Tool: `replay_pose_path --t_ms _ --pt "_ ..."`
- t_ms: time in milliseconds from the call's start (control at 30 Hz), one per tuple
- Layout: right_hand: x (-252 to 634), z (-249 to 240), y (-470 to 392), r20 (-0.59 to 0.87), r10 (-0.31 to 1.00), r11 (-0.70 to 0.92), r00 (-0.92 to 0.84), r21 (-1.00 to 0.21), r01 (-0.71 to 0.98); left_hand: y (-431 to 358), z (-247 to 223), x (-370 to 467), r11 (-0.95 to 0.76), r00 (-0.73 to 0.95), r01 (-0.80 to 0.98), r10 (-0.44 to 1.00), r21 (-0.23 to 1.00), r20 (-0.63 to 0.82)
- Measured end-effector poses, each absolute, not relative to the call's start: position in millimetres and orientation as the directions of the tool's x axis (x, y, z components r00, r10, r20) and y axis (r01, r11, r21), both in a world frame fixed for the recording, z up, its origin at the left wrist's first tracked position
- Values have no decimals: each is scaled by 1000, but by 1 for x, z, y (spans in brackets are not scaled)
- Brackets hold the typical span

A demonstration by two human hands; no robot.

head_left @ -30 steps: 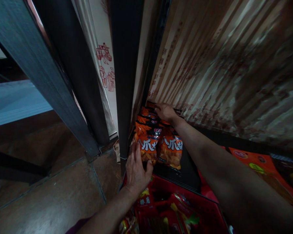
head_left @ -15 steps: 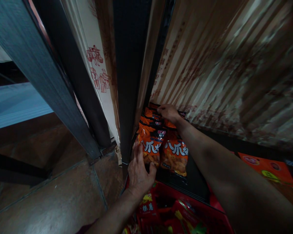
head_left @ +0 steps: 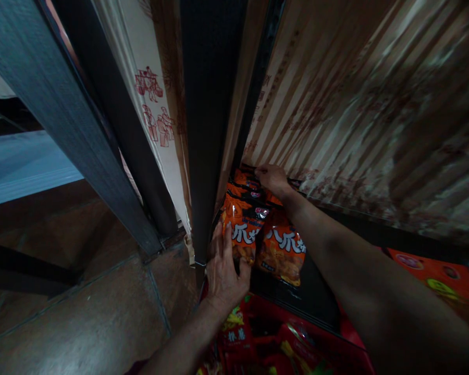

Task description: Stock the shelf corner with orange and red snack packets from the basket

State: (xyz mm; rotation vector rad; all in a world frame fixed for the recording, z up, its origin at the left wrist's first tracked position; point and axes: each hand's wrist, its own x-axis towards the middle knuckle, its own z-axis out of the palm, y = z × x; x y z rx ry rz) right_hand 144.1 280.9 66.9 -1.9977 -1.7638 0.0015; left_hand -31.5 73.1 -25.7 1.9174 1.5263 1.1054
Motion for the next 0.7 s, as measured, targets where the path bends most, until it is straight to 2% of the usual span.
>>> replay_pose_path --t_ms 100,200,267,400,500,700 --pt "142 72 274 358 929 23 94 -309 951 73 -26 -31 -281 53 605 948 744 315" --pt "139 82 263 443 894 186 -66 -235 954 74 -26 -30 -286 49 607 944 741 325" --pt "137 86 256 437 890 246 -130 -220 944 74 -26 -29 -263 35 608 952 749 305" --pt "135 87 244 266 942 279 -206 -273 921 73 -26 -28 -215 13 607 965 765 260" --pt "131 83 241 161 948 307 -273 -247 919 73 -25 -28 -213 9 601 965 771 260" --pt "125 77 243 184 971 192 -154 -209 959 77 -21 -29 -167 -21 585 975 794 220"
